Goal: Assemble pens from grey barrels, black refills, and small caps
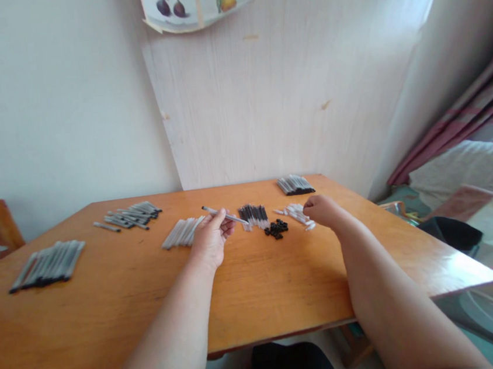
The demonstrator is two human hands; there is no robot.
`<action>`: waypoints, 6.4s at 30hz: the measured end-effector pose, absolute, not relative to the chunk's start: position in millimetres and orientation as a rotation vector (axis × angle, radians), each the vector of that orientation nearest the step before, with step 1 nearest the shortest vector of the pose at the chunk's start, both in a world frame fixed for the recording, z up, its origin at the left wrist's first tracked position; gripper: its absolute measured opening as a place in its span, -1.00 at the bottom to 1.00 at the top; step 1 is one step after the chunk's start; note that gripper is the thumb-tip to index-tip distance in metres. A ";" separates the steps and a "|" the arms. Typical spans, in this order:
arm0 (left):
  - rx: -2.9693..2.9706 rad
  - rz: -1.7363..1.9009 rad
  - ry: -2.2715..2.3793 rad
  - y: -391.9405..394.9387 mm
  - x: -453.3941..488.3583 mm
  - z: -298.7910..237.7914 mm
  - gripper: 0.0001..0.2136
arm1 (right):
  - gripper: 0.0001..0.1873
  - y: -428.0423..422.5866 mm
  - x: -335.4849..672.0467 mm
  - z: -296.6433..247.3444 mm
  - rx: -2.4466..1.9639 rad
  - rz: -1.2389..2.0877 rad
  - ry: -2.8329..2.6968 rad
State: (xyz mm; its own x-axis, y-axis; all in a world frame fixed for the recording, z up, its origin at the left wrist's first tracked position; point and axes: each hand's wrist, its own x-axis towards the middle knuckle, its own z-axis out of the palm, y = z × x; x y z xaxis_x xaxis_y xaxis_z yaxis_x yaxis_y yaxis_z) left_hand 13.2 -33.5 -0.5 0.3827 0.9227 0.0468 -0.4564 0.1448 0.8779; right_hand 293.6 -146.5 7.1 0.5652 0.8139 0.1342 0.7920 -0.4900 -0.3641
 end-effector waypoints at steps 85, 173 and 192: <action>1.037 1.027 0.590 -41.7 22.9 -6.1 -0.74 | -0.75 -138.8 177.8 4.9 -1.470 0.753 -1.457; 1.314 1.098 0.630 -49.9 21.6 -4.6 -0.71 | -0.86 -129.7 183.3 0.3 -1.543 0.554 -1.374; 2.387 1.481 0.767 -45.8 20.1 -15.5 -0.71 | -0.69 -145.0 171.8 17.7 -1.324 0.888 -1.285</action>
